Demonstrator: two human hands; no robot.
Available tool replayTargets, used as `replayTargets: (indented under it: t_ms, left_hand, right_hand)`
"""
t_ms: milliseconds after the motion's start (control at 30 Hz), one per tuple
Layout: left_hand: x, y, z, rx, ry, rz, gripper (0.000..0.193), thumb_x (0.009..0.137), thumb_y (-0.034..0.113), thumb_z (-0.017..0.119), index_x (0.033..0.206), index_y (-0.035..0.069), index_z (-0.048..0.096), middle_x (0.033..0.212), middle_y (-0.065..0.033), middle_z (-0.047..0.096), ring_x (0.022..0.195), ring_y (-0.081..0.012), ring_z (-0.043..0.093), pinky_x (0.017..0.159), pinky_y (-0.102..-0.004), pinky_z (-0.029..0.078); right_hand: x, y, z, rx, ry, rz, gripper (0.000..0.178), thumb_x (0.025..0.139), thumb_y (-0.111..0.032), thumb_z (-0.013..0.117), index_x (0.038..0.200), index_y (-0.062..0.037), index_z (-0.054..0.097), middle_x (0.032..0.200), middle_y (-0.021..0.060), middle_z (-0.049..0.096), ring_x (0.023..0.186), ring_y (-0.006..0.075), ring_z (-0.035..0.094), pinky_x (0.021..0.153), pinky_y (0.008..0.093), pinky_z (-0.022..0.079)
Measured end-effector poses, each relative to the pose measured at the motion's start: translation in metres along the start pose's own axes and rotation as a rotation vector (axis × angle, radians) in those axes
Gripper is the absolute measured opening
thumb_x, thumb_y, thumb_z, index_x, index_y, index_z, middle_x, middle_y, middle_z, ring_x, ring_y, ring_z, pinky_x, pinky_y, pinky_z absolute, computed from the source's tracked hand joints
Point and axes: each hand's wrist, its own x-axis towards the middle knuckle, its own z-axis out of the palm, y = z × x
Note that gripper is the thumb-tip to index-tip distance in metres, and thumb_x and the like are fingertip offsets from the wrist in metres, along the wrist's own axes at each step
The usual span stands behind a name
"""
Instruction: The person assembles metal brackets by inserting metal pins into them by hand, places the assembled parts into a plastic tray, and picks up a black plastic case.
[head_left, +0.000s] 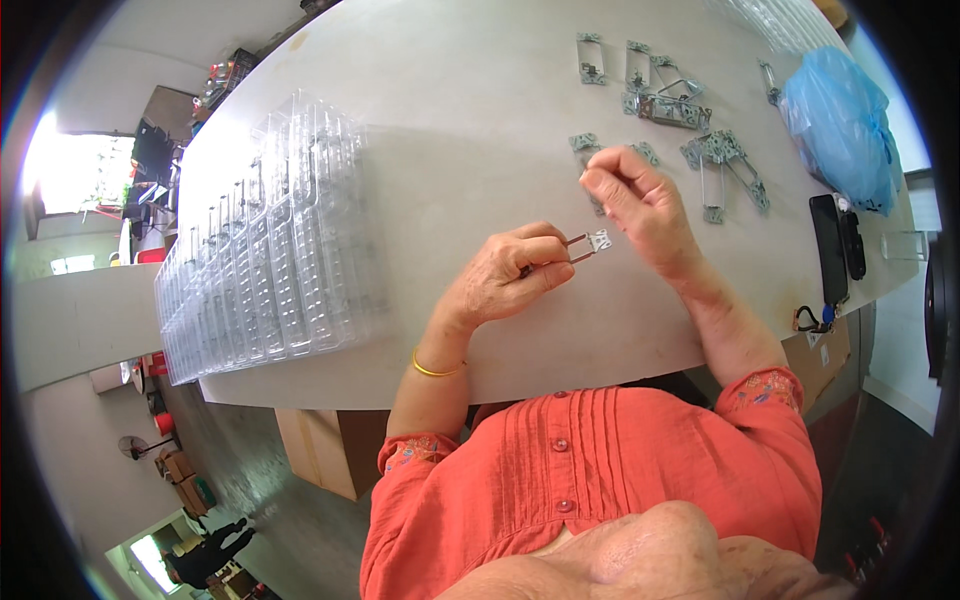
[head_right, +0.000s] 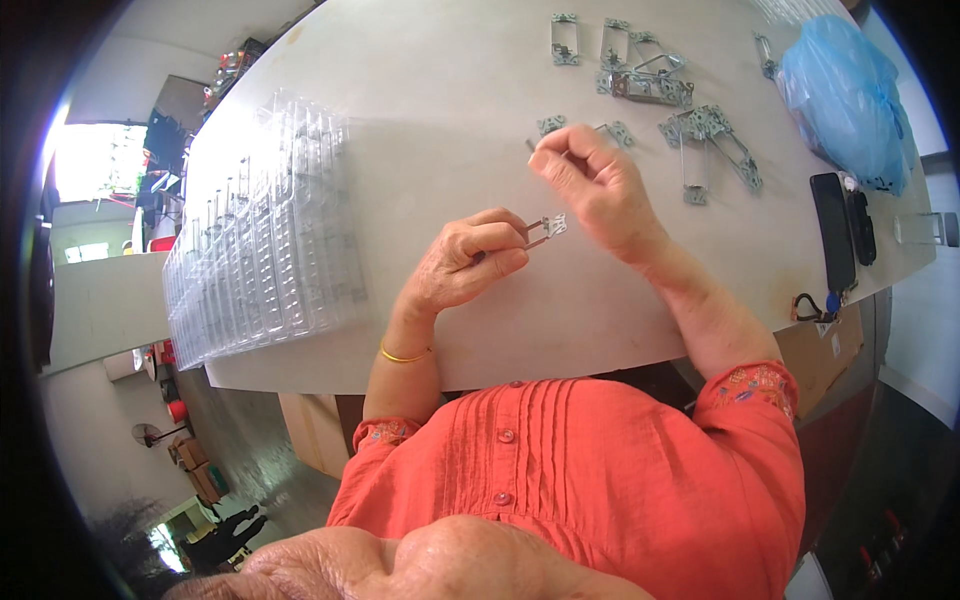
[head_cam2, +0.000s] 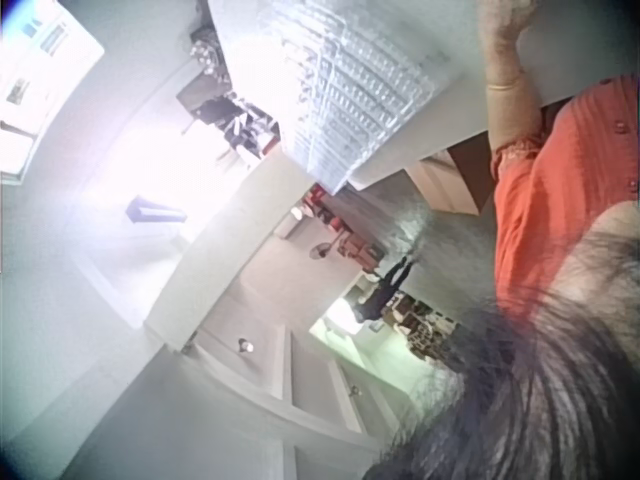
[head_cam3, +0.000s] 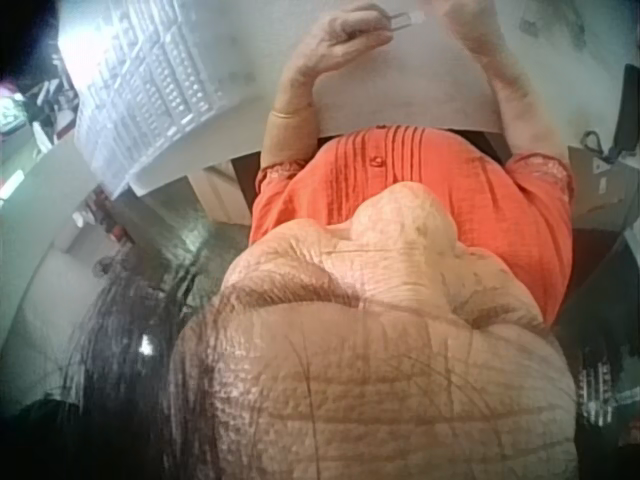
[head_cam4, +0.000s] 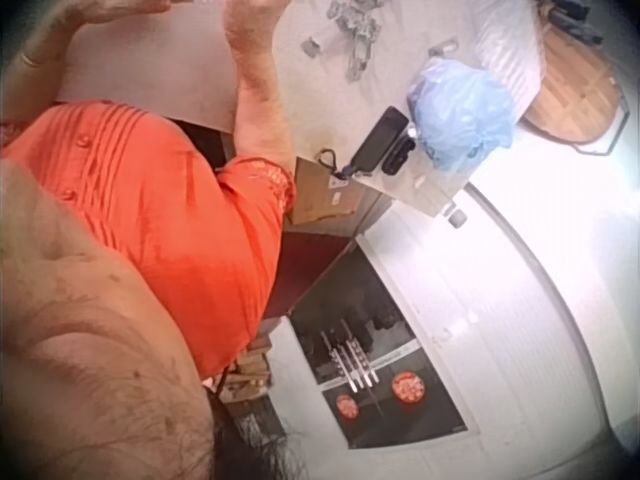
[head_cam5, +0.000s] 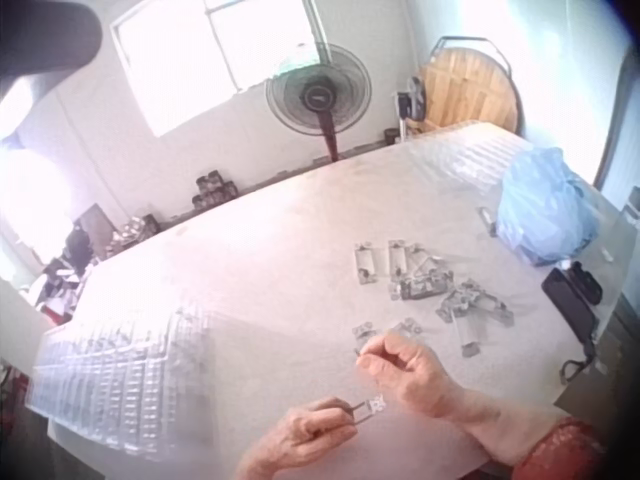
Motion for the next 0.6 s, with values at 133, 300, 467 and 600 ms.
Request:
replayTargets:
  t_ms: [133, 300, 467, 600]
  left_hand:
    - [-0.002, 0.0, -0.003, -0.363, 0.178, -0.104, 0.019, 0.095, 0.015, 0.064, 0.084, 0.0, 0.063, 0.086, -0.005, 0.064, 0.065, -0.0111, 0.049, 0.058, -0.0263, 0.04]
    - [-0.003, -0.006, -0.009, -0.779, 0.347, -0.128, 0.027, 0.1, 0.025, 0.059, 0.084, 0.004, 0.064, 0.083, -0.0092, 0.066, 0.052, -0.0068, 0.04, 0.047, -0.0227, 0.031]
    - [-0.002, -0.006, -0.009, -0.768, 0.342, -0.118, 0.027, 0.101, 0.024, 0.057, 0.084, 0.003, 0.061, 0.085, -0.0139, 0.065, 0.052, -0.0082, 0.04, 0.049, -0.0226, 0.032]
    - [-0.003, -0.008, -0.009, -0.696, 0.318, -0.109, 0.028, 0.101, 0.024, 0.056, 0.084, 0.002, 0.06, 0.083, -0.0144, 0.063, 0.053, -0.0088, 0.04, 0.051, -0.0227, 0.033]
  right_hand:
    - [0.004, -0.014, -0.005, 0.155, 0.096, 0.112, 0.011, 0.101, -0.019, 0.061, 0.097, -0.0088, 0.064, 0.072, -0.0061, 0.053, 0.062, 0.0019, 0.047, 0.053, 0.019, 0.039]
    - [-0.002, -0.014, 0.002, 0.103, -0.012, 0.163, 0.014, 0.101, -0.021, 0.061, 0.097, -0.0087, 0.063, 0.069, -0.0068, 0.051, 0.058, 0.002, 0.047, 0.05, 0.0193, 0.038]
    - [-0.002, -0.008, 0.005, 0.058, -0.125, 0.19, 0.014, 0.101, -0.021, 0.062, 0.096, -0.0078, 0.062, 0.069, -0.0077, 0.049, 0.059, 0.0019, 0.045, 0.05, 0.0197, 0.037]
    - [-0.001, -0.007, 0.005, 0.029, -0.129, 0.17, 0.014, 0.101, -0.021, 0.062, 0.096, -0.0077, 0.062, 0.069, -0.0079, 0.048, 0.06, 0.0019, 0.045, 0.051, 0.0199, 0.037]
